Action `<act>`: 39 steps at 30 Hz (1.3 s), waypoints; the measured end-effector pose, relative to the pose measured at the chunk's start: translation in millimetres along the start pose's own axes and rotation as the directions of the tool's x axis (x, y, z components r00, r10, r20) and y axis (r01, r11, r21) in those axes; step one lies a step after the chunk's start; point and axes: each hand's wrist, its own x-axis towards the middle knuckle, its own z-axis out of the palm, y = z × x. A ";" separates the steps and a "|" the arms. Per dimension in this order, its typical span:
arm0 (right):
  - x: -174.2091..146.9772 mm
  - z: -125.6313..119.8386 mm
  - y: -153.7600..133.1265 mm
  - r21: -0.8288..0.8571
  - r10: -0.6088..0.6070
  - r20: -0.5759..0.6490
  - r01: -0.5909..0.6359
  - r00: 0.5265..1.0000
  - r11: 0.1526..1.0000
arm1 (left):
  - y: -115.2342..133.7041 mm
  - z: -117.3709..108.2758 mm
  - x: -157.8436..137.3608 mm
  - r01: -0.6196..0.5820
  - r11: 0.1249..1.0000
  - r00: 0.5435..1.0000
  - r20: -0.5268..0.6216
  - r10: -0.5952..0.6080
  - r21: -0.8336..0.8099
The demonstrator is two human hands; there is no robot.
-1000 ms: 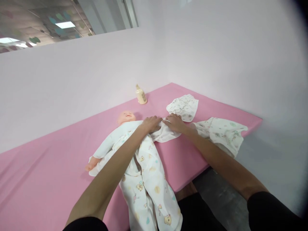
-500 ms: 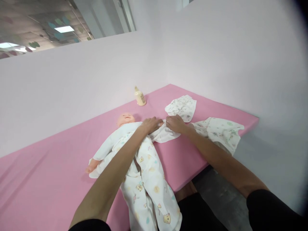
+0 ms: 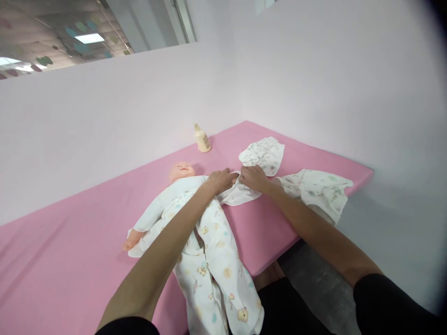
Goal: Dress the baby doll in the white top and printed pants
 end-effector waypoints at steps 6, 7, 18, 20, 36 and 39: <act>-3.9 -6.8 5.5 0.043 0.053 0.014 -0.053 0.999 0.998 | 0.8 2.2 -0.5 -0.005 1.000 0.999 -0.041 0.004 -0.028; -4.6 -8.4 7.6 0.054 0.066 0.018 -0.066 0.998 0.996 | -0.1 2.3 -1.0 -0.009 0.999 0.999 -0.045 0.007 -0.039; -6.6 -16.6 28.1 0.152 0.193 0.115 -0.209 0.974 0.966 | -16.9 1.0 -4.5 -0.049 0.978 0.996 -0.079 0.033 -0.205; -6.5 -16.4 30.2 0.157 0.201 0.135 -0.222 0.970 0.962 | -20.1 1.8 -4.6 -0.069 0.967 0.995 -0.085 0.050 -0.244; -12.4 -7.4 12.2 0.187 0.123 0.103 -0.141 0.987 0.972 | -2.1 13.0 6.3 0.079 0.983 0.987 -0.127 -0.101 -0.165; -12.7 -7.5 12.3 0.198 0.145 0.101 -0.162 0.984 0.967 | 2.3 17.8 10.4 0.099 0.981 0.986 -0.119 -0.120 -0.164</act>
